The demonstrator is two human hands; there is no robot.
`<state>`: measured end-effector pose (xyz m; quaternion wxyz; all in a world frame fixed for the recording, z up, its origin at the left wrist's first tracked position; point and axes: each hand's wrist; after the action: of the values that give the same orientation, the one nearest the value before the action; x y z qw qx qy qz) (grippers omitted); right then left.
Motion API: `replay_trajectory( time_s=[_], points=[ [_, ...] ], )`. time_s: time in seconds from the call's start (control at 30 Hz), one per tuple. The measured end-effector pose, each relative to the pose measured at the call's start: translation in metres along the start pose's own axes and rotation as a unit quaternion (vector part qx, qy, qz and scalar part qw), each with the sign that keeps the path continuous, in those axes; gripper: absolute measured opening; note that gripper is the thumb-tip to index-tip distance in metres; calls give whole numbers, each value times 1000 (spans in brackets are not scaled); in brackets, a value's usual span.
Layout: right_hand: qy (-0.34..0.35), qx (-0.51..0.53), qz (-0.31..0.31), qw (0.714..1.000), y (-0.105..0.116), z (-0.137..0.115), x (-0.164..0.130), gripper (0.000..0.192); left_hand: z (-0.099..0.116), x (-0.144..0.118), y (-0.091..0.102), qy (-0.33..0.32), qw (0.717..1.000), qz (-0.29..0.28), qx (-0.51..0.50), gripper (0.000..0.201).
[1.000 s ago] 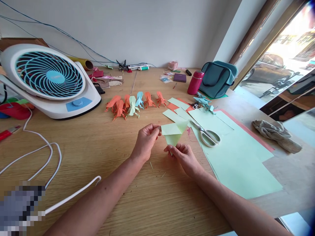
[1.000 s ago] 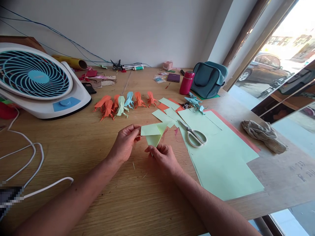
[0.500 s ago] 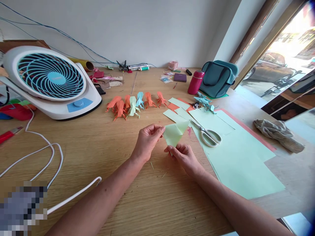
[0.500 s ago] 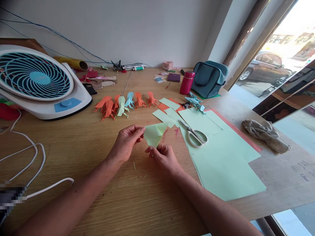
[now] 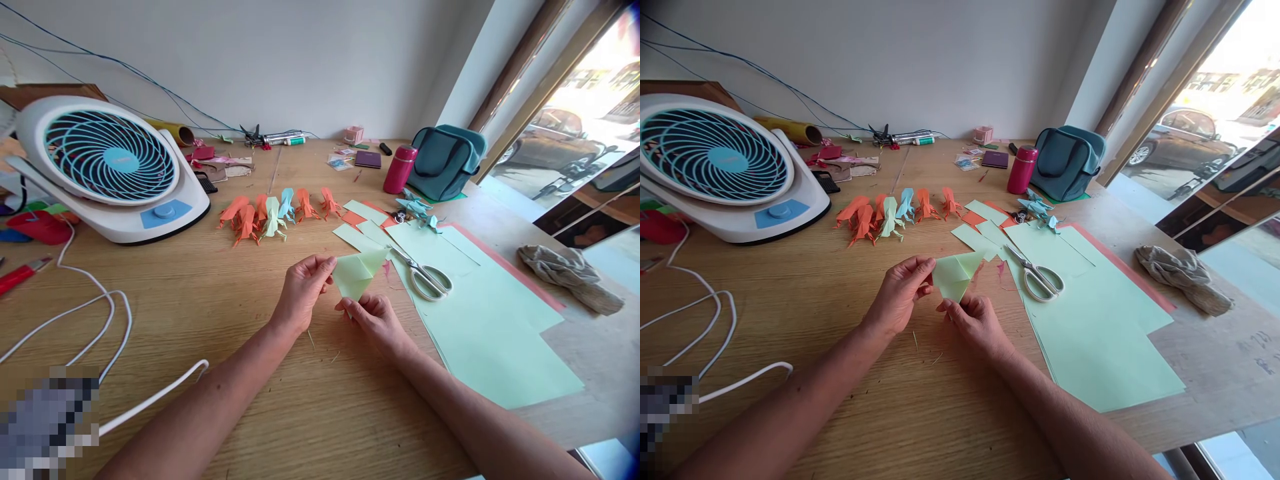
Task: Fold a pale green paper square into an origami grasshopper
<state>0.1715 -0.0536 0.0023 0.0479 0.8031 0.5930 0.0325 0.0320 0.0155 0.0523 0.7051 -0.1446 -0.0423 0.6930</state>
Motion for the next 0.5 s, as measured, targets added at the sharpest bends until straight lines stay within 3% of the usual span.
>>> replay_trajectory(
  time_s=[0.27, 0.5],
  points=[
    [11, -5, 1, 1000, -1, 0, 0, 47, -6, 6, 2, -28, 999, 4, -16, 27],
    [12, -9, 3, 1000, -1, -3, 0, 50, -6, 5, 1, -9, 999, 21, -33, 31]
  ],
)
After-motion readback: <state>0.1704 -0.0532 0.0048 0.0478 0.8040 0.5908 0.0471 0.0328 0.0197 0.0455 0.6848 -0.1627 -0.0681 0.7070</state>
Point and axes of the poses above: each hand's wrist, its own x-axis towards the middle knuckle, its own y-axis out of the back of the hand, z = x × y, and after that the axes turned 14 degrees about z, right-handed
